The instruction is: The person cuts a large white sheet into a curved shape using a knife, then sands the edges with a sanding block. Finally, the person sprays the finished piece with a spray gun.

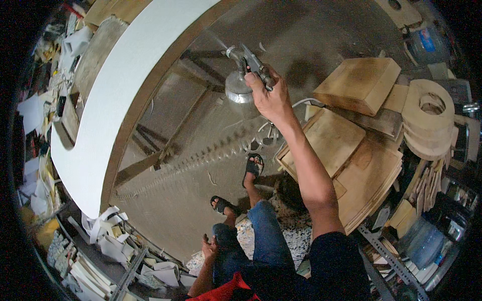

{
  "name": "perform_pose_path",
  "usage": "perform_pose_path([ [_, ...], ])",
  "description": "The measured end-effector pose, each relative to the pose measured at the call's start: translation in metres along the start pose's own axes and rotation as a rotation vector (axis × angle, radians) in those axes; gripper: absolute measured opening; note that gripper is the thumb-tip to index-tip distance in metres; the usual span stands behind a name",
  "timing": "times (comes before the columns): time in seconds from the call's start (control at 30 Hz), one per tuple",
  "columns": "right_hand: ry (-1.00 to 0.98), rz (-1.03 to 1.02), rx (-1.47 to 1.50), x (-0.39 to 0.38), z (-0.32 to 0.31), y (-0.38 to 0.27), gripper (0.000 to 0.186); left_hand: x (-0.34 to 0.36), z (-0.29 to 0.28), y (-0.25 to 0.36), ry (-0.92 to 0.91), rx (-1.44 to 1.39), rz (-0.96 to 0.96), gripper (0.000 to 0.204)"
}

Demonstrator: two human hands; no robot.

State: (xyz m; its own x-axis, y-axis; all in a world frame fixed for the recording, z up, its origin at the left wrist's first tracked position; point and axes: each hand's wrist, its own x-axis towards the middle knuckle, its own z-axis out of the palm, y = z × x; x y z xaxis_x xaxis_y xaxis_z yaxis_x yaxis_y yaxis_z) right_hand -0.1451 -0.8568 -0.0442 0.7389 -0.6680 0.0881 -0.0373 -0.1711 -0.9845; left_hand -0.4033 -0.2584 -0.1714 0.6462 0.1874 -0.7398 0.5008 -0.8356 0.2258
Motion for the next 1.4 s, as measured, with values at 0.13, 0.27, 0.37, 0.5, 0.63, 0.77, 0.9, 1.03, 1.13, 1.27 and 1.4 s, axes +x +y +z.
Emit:
perform_pose_path([
  [0.13, -0.079, 0.134, 0.012, -0.045, 0.025, -0.008, 0.041, 0.003, 0.004, -0.045, 0.062, -0.164, 0.027, 0.067],
  [0.27, -0.123, 0.142, 0.075, -0.089, 0.057, -0.015, 0.043, 0.003, -0.001, -0.082, 0.064, -0.163, 0.036, 0.068],
  [0.37, -0.133, 0.162, 0.060, -0.125, 0.079, -0.024, 0.043, -0.001, -0.011, -0.097, 0.035, -0.135, -0.006, 0.070],
  [0.5, -0.184, 0.166, 0.056, -0.169, 0.109, -0.036, 0.045, -0.005, -0.030, -0.111, 0.059, -0.198, 0.048, 0.071],
  [0.63, -0.225, 0.190, 0.077, -0.211, 0.140, -0.046, 0.046, -0.006, -0.048, -0.127, 0.066, -0.179, 0.046, 0.071],
  [0.77, -0.271, 0.186, 0.086, -0.250, 0.170, -0.058, 0.046, -0.007, -0.058, -0.145, 0.042, -0.254, -0.012, 0.074],
  [0.9, -0.316, 0.197, 0.073, -0.285, 0.205, -0.071, 0.048, -0.010, -0.062, -0.165, 0.082, -0.296, -0.004, 0.076],
  [1.03, -0.350, 0.264, 0.136, -0.317, 0.238, -0.086, 0.046, -0.012, -0.062, -0.184, 0.134, -0.322, 0.055, 0.079],
  [1.13, -0.397, 0.313, 0.193, -0.336, 0.261, -0.096, 0.040, -0.012, -0.061, -0.197, 0.075, -0.402, -0.027, 0.079],
  [1.27, -0.437, 0.283, 0.215, -0.358, 0.290, -0.102, 0.043, -0.014, -0.057, -0.212, 0.107, -0.432, -0.016, 0.079],
  [1.4, -0.523, 0.258, 0.154, -0.378, 0.315, -0.101, 0.047, -0.015, -0.056, -0.222, 0.111, -0.429, -0.047, 0.080],
])
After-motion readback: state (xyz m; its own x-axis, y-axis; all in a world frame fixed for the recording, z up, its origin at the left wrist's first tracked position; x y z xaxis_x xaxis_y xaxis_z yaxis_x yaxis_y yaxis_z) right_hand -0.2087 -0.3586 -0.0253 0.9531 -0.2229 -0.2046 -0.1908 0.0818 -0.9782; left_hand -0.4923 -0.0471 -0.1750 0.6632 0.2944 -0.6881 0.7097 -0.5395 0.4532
